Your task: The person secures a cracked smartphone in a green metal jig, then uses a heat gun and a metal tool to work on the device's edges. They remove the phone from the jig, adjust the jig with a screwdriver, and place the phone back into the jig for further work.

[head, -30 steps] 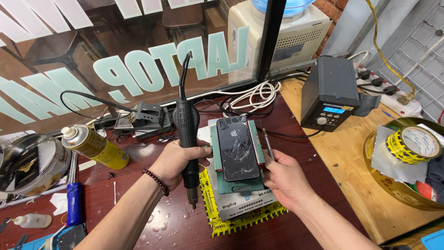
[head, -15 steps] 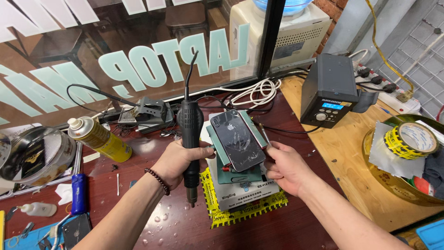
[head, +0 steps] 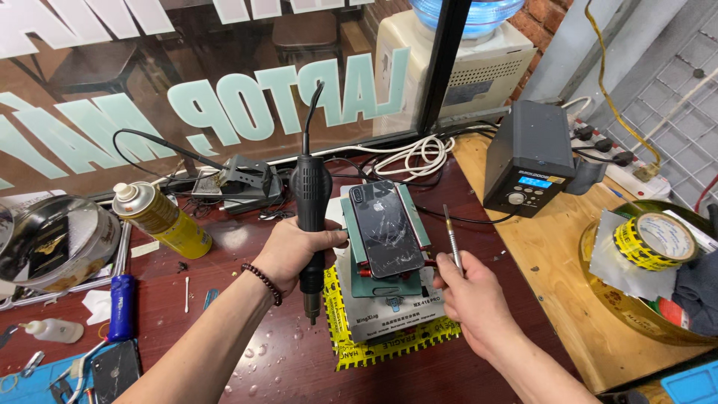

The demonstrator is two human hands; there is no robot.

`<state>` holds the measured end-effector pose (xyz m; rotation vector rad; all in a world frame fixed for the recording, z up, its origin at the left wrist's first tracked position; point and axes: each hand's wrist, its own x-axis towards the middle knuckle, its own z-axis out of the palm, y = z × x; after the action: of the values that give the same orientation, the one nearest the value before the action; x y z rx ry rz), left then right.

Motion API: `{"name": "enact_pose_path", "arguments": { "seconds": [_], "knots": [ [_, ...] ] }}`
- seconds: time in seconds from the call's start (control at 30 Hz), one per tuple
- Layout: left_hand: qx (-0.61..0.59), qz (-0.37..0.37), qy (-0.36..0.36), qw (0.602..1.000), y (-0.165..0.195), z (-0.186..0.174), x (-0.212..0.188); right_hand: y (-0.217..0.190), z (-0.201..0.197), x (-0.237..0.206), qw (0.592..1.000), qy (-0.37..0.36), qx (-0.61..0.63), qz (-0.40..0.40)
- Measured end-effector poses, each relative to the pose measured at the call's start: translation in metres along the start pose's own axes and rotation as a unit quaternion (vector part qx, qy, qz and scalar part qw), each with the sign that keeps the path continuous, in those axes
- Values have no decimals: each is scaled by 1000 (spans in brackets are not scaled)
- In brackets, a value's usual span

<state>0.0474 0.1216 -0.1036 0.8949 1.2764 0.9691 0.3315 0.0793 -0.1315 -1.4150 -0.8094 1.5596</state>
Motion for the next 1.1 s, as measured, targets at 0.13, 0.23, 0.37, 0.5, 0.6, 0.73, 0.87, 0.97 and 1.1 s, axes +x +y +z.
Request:
{"name": "enact_pose_path", "arguments": {
  "seconds": [0.13,0.23,0.37,0.5,0.6,0.73,0.87,0.97,1.1],
  "knots": [
    [24,1,-8,1000,1,0,1,3,7,-17,987,60,-111,-98],
    [52,-1,-9,999,3,-3,1,3,10,-31,936,105,-258,-215],
    [44,-10,-21,999,3,-3,1,0,17,-37,900,165,-356,-191],
    [67,9,-13,998,1,-3,1,8,29,-51,857,180,-399,-272],
    [55,10,-22,998,1,-2,0,7,32,-58,825,185,-447,-291],
    [55,28,-12,998,9,-3,-7,-12,22,-62,858,131,-445,-219],
    [-11,25,25,999,36,-32,-18,-27,1,-65,909,152,-343,-180],
    [-157,46,-54,985,55,-52,-24,-23,-3,-58,936,176,-273,-134],
    [-344,28,-29,938,74,-57,-25,-27,-4,-44,972,133,-181,-74]
  ]
}}
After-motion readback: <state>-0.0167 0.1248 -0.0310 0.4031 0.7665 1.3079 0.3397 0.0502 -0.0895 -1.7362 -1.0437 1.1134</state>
